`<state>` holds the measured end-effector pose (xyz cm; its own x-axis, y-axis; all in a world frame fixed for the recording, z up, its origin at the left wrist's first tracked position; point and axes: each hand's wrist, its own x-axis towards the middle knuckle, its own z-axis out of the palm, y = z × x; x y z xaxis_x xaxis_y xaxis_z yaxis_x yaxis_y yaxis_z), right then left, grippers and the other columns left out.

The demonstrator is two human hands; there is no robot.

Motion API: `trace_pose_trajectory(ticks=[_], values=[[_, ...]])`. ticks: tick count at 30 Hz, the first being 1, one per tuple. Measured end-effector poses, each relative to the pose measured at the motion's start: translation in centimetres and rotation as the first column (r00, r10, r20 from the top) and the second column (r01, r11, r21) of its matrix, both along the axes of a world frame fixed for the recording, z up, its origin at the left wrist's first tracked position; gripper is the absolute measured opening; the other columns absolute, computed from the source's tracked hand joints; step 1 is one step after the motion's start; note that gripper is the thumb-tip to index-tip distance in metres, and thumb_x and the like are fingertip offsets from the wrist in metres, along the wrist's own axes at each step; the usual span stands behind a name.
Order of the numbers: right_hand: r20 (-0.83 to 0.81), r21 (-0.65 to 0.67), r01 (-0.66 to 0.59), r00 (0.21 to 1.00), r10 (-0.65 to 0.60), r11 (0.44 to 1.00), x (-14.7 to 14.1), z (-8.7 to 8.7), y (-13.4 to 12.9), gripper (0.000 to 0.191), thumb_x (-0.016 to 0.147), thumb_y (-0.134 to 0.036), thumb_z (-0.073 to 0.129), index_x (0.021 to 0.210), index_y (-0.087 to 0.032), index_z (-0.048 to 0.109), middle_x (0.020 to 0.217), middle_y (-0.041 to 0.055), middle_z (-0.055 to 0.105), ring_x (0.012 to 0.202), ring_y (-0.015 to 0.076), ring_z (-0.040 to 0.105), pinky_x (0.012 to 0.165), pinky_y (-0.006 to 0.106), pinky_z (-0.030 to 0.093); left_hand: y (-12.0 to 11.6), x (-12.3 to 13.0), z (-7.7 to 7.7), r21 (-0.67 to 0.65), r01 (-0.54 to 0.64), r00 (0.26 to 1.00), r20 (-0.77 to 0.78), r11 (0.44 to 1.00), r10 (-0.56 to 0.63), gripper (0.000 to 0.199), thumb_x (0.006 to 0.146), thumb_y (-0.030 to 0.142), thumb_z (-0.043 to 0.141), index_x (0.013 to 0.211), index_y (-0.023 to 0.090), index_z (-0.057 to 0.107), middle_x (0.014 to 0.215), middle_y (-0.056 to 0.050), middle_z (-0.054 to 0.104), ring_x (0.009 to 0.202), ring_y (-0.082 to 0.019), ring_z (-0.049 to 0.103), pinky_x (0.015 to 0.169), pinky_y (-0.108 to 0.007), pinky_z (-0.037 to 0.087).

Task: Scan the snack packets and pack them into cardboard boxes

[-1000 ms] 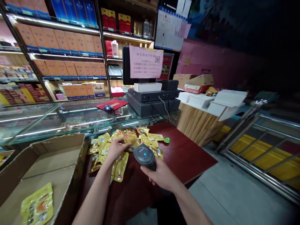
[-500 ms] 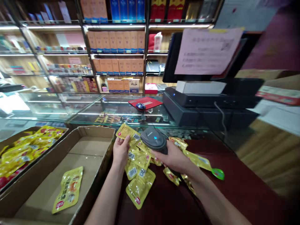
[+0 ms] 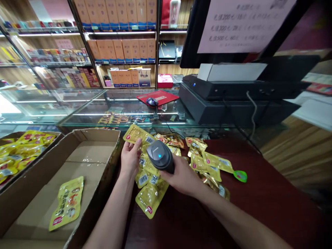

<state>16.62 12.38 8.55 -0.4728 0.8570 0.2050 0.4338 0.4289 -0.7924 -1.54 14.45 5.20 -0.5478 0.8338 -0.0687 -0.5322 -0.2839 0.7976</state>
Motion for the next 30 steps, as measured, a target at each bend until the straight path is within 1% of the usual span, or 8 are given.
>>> trace_pose_trajectory(ticks=[9,14,16,19,22,26,28,30], values=[[0.000,0.007,-0.002,1.000,0.002,1.000,0.4,0.1,0.1,0.021,0.074,-0.018,0.066,0.094,-0.019,0.067,0.090,0.0048,0.076,0.080,0.0228,0.069,0.071,0.032,0.051,-0.1,-0.1,0.1,0.014,-0.018,1.000,-0.006,1.000,0.018,0.044,0.056,0.029,0.093,0.093,0.019,0.071,0.091,-0.001,0.075,0.061,-0.005,0.061,0.049,-0.015,0.037],[-0.020,0.010,-0.005,1.000,0.005,1.000,0.4,-0.1,0.2,0.021,0.073,-0.017,0.066,0.095,-0.019,0.067,0.089,0.0048,0.076,0.082,0.0239,0.070,0.072,0.033,0.052,-0.1,-0.1,0.1,0.083,0.002,1.000,0.003,0.997,-0.002,0.046,0.058,0.030,0.092,0.098,0.020,0.071,0.096,-0.004,0.076,0.082,-0.013,0.069,0.065,-0.019,0.048],[-0.020,0.002,-0.002,1.000,0.002,1.000,0.4,-0.3,0.3,0.021,0.074,-0.017,0.067,0.094,-0.019,0.067,0.088,0.0043,0.075,0.082,0.0238,0.070,0.072,0.033,0.052,0.0,-0.2,0.0,0.075,0.009,1.000,-0.004,0.997,-0.008,0.046,0.059,0.030,0.092,0.099,0.020,0.072,0.095,-0.004,0.076,0.079,-0.012,0.069,0.064,-0.018,0.048],[-0.053,-0.021,-0.020,0.998,0.018,1.000,0.5,-0.4,0.4,0.026,0.076,-0.018,0.067,0.102,-0.020,0.068,0.097,0.0043,0.076,0.089,0.0240,0.070,0.079,0.034,0.054,-0.1,-0.1,0.1,0.052,0.001,1.000,-0.025,0.999,0.000,0.045,0.061,0.032,0.091,0.100,0.020,0.071,0.094,-0.003,0.076,0.072,-0.010,0.068,0.059,-0.017,0.046],[-0.110,-0.030,-0.058,0.992,0.055,0.998,0.7,-0.2,0.2,0.029,0.081,-0.024,0.069,0.109,-0.019,0.067,0.106,0.0063,0.076,0.097,0.0250,0.070,0.087,0.037,0.055,-0.7,0.4,1.1,0.083,-0.051,0.994,-0.089,0.995,0.059,0.045,0.063,0.033,0.090,0.101,0.020,0.070,0.096,-0.003,0.076,0.077,-0.012,0.070,0.066,-0.019,0.051],[-0.138,-0.020,-0.054,0.989,0.051,0.998,0.9,1.1,-0.4,0.031,0.084,-0.034,0.069,0.110,-0.019,0.068,0.108,0.0086,0.077,0.097,0.0271,0.071,0.086,0.039,0.056,-3.4,0.0,3.7,0.177,-0.175,0.936,-0.276,0.969,0.220,0.037,0.068,0.032,0.087,0.099,0.019,0.071,0.096,-0.004,0.076,0.088,-0.017,0.071,0.080,-0.026,0.055],[-0.120,-0.048,-0.016,0.993,0.010,0.999,1.0,1.9,-0.8,0.032,0.082,-0.039,0.070,0.107,-0.019,0.070,0.094,0.0081,0.079,0.090,0.0280,0.073,0.078,0.038,0.058,-5.6,-1.4,5.2,0.214,-0.225,0.881,-0.373,0.951,0.292,0.034,0.069,0.031,0.086,0.098,0.019,0.071,0.095,-0.005,0.075,0.091,-0.018,0.071,0.083,-0.028,0.055],[-0.116,-0.072,0.007,0.993,-0.016,0.997,1.1,2.5,-1.0,0.031,0.080,-0.042,0.071,0.102,-0.019,0.072,0.074,0.0058,0.077,0.076,0.0274,0.073,0.066,0.035,0.058,-8.2,-3.6,6.6,0.253,-0.297,0.801,-0.459,0.921,0.385,0.033,0.067,0.028,0.087,0.096,0.019,0.072,0.097,-0.005,0.074,0.094,-0.019,0.070,0.085,-0.028,0.056]])
